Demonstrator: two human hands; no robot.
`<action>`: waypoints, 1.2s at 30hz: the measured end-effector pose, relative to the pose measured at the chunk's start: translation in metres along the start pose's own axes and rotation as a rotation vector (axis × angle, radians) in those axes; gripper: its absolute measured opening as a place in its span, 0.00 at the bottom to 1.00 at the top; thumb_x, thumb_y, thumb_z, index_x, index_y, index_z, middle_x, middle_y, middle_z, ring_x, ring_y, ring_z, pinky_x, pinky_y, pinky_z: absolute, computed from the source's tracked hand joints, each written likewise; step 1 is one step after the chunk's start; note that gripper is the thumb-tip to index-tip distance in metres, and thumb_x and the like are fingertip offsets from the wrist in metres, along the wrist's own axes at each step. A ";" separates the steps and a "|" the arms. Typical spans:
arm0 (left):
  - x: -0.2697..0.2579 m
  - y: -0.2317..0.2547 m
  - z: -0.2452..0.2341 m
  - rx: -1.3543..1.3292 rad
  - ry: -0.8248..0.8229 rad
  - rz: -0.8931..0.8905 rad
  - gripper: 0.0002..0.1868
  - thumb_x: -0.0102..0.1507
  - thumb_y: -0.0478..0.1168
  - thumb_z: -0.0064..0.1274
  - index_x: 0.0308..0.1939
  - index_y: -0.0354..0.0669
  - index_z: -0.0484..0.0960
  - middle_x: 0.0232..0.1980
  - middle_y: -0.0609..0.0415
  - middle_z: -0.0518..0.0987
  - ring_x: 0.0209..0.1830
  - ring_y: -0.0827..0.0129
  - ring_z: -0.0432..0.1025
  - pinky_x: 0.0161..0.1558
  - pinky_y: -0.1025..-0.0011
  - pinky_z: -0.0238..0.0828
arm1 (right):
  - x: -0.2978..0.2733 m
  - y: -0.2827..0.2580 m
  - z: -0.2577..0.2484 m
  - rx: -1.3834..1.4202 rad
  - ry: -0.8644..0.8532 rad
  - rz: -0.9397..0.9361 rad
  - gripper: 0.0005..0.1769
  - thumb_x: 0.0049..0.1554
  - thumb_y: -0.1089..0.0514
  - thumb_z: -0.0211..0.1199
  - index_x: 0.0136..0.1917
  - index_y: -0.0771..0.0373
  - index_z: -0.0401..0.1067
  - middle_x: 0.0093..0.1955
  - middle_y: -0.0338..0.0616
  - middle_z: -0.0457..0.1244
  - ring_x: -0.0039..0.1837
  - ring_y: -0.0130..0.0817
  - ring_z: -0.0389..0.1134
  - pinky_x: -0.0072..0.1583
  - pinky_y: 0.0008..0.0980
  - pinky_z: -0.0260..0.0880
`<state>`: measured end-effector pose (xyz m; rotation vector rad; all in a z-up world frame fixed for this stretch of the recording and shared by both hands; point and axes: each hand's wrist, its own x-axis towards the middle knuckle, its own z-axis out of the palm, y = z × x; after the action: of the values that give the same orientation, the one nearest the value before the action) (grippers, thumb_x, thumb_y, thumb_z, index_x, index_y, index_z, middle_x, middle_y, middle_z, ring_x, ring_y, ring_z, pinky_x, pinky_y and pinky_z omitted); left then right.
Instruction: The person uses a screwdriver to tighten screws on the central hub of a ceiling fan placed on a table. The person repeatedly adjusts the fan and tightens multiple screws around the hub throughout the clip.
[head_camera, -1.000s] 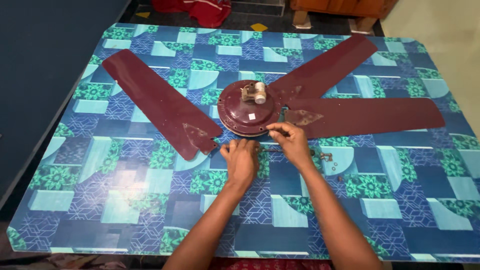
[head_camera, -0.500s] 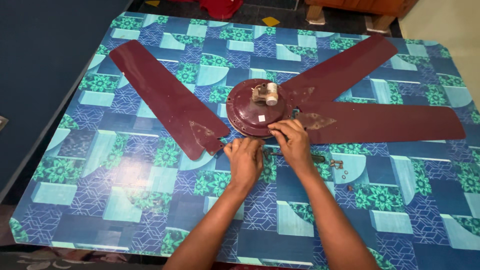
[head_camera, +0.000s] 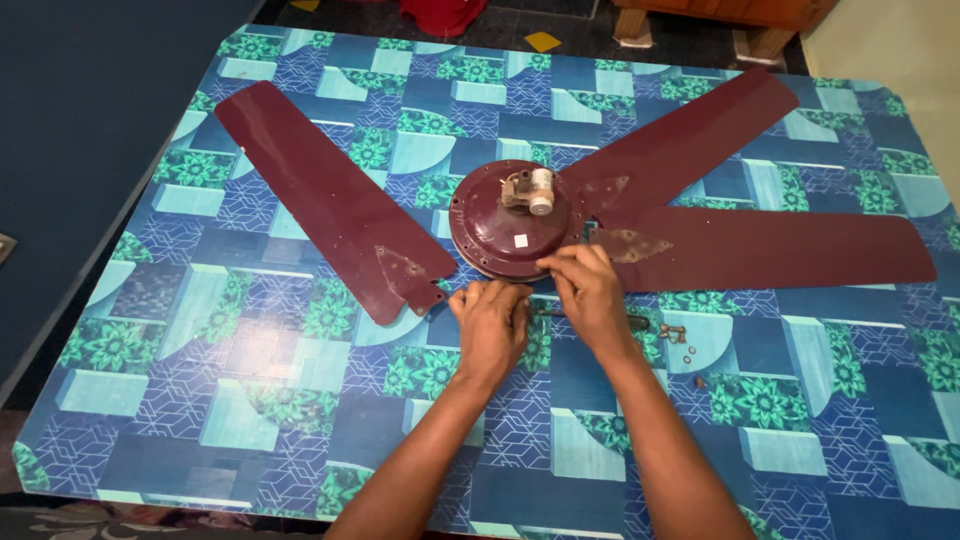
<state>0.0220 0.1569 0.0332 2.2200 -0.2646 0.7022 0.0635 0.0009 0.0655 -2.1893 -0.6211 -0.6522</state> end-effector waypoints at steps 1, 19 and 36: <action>0.000 0.000 0.000 -0.004 -0.002 -0.003 0.07 0.60 0.33 0.58 0.42 0.46 0.85 0.42 0.58 0.81 0.45 0.61 0.69 0.55 0.59 0.53 | 0.000 0.000 0.000 -0.013 0.004 -0.016 0.14 0.54 0.73 0.64 0.52 0.62 0.80 0.49 0.45 0.68 0.53 0.41 0.67 0.52 0.36 0.70; 0.001 0.008 0.015 0.065 -0.163 0.015 0.05 0.56 0.38 0.61 0.36 0.50 0.87 0.40 0.55 0.79 0.47 0.59 0.70 0.53 0.54 0.54 | -0.005 0.004 -0.006 0.043 0.043 0.001 0.14 0.56 0.73 0.61 0.54 0.64 0.79 0.50 0.47 0.67 0.52 0.42 0.68 0.51 0.37 0.70; -0.009 0.007 0.002 -0.234 0.076 -0.146 0.01 0.62 0.31 0.56 0.36 0.40 0.80 0.35 0.50 0.80 0.37 0.57 0.70 0.45 0.62 0.66 | -0.010 0.040 -0.033 0.027 0.411 0.220 0.12 0.63 0.71 0.56 0.54 0.64 0.78 0.54 0.45 0.67 0.59 0.36 0.65 0.53 0.32 0.70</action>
<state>0.0127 0.1509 0.0314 1.9643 -0.1373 0.6403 0.0719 -0.0512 0.0575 -1.9797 -0.1720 -0.9326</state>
